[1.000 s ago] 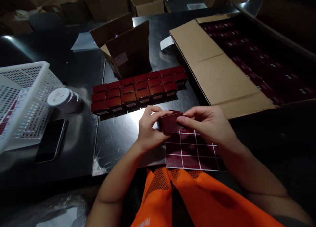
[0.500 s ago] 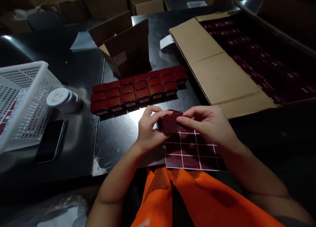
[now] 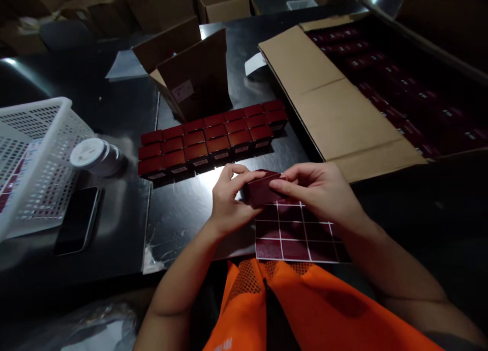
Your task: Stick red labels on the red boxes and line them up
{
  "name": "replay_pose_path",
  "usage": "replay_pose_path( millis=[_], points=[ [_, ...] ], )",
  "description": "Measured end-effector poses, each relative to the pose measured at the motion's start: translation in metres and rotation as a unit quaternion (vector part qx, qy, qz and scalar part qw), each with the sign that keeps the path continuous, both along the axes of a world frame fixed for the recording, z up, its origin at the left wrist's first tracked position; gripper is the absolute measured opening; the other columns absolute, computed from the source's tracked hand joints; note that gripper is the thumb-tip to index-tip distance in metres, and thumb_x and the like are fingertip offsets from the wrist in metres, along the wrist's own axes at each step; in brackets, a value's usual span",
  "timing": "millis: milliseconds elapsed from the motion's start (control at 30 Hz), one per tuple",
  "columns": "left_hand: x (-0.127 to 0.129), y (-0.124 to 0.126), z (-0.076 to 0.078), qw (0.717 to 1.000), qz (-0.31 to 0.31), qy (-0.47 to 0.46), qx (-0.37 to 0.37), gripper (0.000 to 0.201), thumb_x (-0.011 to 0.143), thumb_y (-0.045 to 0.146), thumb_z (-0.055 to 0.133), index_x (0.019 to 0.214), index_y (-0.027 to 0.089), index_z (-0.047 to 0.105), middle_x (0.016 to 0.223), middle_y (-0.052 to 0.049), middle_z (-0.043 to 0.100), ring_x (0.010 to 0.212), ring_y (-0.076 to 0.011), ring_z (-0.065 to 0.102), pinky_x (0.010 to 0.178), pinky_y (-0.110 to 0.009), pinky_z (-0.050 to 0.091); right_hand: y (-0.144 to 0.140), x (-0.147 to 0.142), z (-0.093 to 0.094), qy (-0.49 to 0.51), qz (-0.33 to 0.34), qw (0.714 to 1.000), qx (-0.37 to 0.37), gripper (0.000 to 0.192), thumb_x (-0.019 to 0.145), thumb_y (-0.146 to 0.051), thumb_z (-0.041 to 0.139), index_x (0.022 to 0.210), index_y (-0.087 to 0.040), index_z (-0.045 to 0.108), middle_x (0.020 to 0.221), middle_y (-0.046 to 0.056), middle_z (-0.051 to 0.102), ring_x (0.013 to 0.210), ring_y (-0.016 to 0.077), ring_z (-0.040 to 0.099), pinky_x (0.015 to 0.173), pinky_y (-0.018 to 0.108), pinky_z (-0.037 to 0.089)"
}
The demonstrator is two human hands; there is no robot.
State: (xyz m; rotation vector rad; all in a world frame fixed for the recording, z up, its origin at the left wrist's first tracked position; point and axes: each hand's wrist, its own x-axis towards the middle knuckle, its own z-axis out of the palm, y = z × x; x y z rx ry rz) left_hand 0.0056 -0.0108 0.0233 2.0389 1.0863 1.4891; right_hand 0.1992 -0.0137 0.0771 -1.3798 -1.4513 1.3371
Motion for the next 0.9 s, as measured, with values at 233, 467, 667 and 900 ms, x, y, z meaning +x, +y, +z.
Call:
replay_pose_path(
  millis=[233, 467, 667, 900],
  points=[
    [0.000, 0.000, 0.000, 1.000, 0.002, 0.016, 0.007, 0.044, 0.068, 0.025, 0.084, 0.109, 0.022, 0.069, 0.095, -0.002, 0.059, 0.088, -0.0158, 0.058, 0.076, -0.028, 0.052, -0.002, -0.002, -0.002, -0.053, -0.016, 0.997, 0.048, 0.034, 0.077, -0.053, 0.081, 0.073, -0.019, 0.073, 0.058, 0.000, 0.067, 0.044, 0.0140, 0.056, 0.040, 0.024, 0.039],
    [0.001, 0.000, -0.005, 1.000, 0.014, 0.012, 0.016, 0.040, 0.068, 0.023, 0.083, 0.106, 0.023, 0.068, 0.094, -0.001, 0.058, 0.087, -0.0153, 0.059, 0.075, -0.027, 0.051, 0.001, 0.000, 0.003, -0.295, -0.110, 0.926, 0.207, 0.048, 0.065, -0.064, 0.086, 0.069, -0.022, 0.062, 0.052, -0.003, 0.059, 0.048, 0.0165, 0.057, 0.046, 0.027, 0.037],
    [0.004, 0.005, -0.010, 0.997, -0.019, -0.059, -0.048, 0.042, 0.062, 0.024, 0.086, 0.099, 0.023, 0.067, 0.096, -0.001, 0.060, 0.090, -0.0167, 0.060, 0.074, -0.027, 0.052, 0.005, 0.042, -0.009, -0.281, -0.131, 0.927, 0.212, 0.047, 0.072, -0.060, 0.083, 0.085, -0.021, 0.062, 0.063, -0.002, 0.064, 0.054, 0.0165, 0.061, 0.054, 0.028, 0.046],
    [0.018, 0.011, -0.036, 0.898, -0.069, -0.297, -0.318, 0.050, 0.076, 0.055, 0.075, 0.111, 0.026, 0.055, 0.101, -0.002, 0.065, 0.086, -0.0173, 0.065, 0.077, -0.031, 0.055, 0.005, 0.074, -0.085, -0.347, 0.116, 0.891, 0.267, 0.038, 0.086, -0.035, 0.077, 0.117, -0.017, 0.067, 0.115, 0.014, 0.065, 0.108, 0.0313, 0.061, 0.095, 0.045, 0.052]
  ],
)
